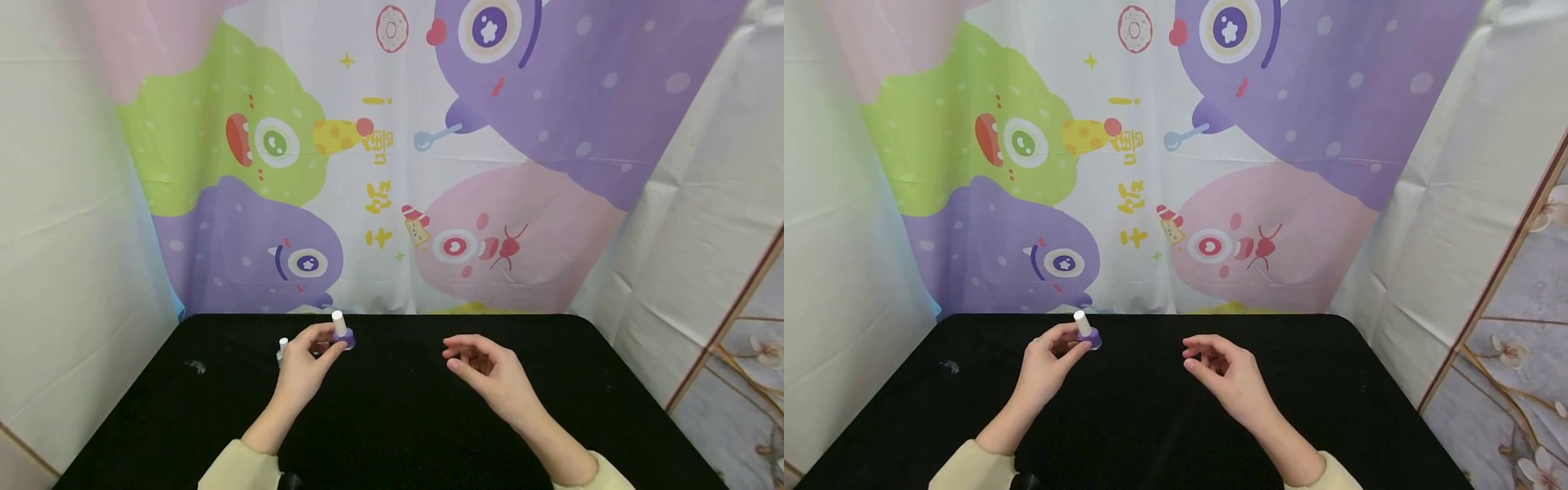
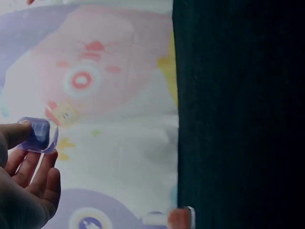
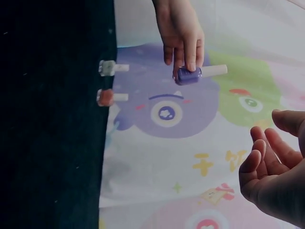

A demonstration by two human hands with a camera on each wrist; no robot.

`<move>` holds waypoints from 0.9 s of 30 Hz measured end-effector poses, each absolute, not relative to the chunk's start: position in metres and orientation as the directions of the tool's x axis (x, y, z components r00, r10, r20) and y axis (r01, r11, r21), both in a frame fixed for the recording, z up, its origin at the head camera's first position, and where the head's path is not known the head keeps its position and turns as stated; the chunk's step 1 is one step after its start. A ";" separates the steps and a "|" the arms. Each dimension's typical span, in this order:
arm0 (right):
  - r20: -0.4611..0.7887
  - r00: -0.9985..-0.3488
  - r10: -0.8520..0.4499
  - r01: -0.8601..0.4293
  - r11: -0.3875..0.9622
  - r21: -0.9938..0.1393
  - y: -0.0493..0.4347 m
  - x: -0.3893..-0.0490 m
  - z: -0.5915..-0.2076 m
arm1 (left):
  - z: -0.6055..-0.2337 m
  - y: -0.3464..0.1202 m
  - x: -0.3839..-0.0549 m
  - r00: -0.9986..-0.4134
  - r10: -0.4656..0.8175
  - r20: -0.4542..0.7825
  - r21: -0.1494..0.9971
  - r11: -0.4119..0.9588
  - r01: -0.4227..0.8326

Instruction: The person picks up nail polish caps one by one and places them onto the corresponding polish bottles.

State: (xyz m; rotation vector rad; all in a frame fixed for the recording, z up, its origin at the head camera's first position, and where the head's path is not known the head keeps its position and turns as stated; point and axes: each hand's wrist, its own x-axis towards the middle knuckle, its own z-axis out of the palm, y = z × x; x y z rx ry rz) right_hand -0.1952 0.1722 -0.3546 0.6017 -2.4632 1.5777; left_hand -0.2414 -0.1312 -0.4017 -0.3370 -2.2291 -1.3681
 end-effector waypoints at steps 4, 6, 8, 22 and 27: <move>0.342 -0.911 -0.230 -0.410 0.408 -0.816 0.176 -0.196 -0.363 | -0.412 -0.139 -0.249 -0.855 -0.095 0.510 0.769 0.495 0.404; 0.352 -0.910 -0.221 -0.414 0.426 -0.804 0.177 -0.196 -0.367 | -0.418 -0.143 -0.254 -0.860 -0.126 0.495 0.775 0.512 0.371; 0.365 -0.907 -0.211 -0.422 0.442 -0.792 0.179 -0.195 -0.371 | -0.424 -0.146 -0.258 -0.860 -0.152 0.487 0.775 0.529 0.345; 0.441 -0.885 -0.147 -0.437 0.589 -0.680 0.189 -0.198 -0.399 | -0.455 -0.164 -0.279 -0.918 -0.219 0.330 0.812 0.563 0.157; 0.452 -0.880 -0.149 -0.440 0.617 -0.652 0.189 -0.198 -0.406 | -0.465 -0.165 -0.282 -0.927 -0.234 0.293 0.803 0.587 0.105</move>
